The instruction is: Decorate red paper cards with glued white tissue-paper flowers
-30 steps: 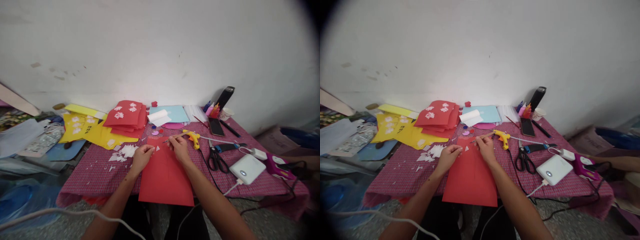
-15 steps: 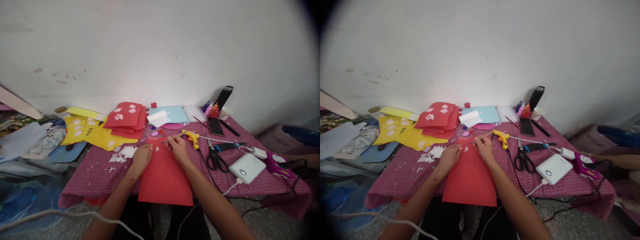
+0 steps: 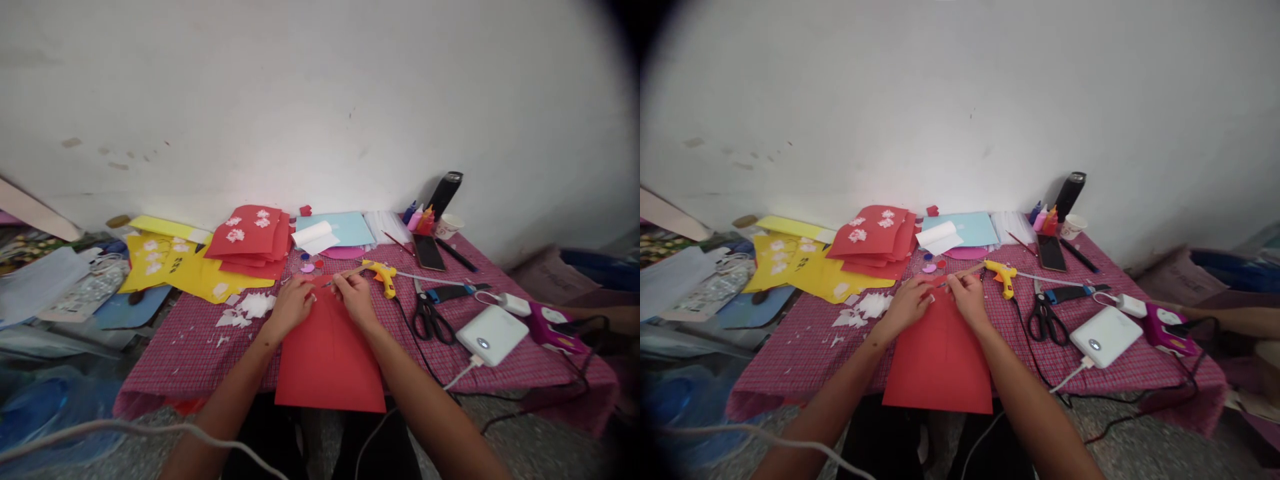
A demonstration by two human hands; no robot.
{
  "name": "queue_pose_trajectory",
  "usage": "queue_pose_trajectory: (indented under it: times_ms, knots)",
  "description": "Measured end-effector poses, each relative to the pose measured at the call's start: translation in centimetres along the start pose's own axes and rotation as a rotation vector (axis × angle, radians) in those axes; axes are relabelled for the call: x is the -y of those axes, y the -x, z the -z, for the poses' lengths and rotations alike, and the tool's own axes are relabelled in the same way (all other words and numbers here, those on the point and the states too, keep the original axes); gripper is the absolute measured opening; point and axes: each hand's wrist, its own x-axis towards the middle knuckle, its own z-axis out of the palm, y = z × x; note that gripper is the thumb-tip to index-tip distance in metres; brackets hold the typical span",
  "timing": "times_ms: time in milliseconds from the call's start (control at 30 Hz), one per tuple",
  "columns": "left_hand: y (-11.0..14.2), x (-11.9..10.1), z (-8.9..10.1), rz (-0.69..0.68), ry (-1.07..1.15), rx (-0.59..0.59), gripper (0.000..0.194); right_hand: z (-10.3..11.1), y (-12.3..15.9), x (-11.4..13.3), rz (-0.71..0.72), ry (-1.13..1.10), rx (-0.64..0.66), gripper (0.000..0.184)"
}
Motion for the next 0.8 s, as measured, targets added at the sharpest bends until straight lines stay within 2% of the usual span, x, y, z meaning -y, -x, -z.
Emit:
queue_pose_trajectory:
  times_ms: [100,200,333,433,500,633,800]
  knots:
    - [-0.2,0.1,-0.4,-0.054,-0.091,0.048,0.019,0.0,0.0,-0.1,0.009,0.007,0.003,0.034]
    - [-0.2,0.4,-0.4,-0.055,-0.071,0.073,0.016,0.0,0.0,-0.1,0.004,0.009,-0.004,0.034]
    - [0.0,0.4,0.1,-0.013,0.042,0.044,0.013,-0.2,0.0,-0.2,0.014,-0.015,-0.016,0.032]
    - [0.4,0.1,0.6,0.068,0.205,-0.008,0.012,-0.2,0.1,-0.4,0.019,-0.038,0.000,0.032]
    - [0.7,-0.2,0.8,0.144,0.348,-0.025,0.015,-0.3,0.2,-0.5,0.023,-0.030,0.046,0.032]
    - [1.2,-0.8,1.1,0.240,0.601,-0.024,0.020,-0.2,0.7,-0.5,0.066,0.059,0.208,0.020]
    - [1.3,-1.3,0.8,0.262,0.678,-0.034,0.021,-0.4,1.1,0.0,0.104,0.099,0.312,0.016]
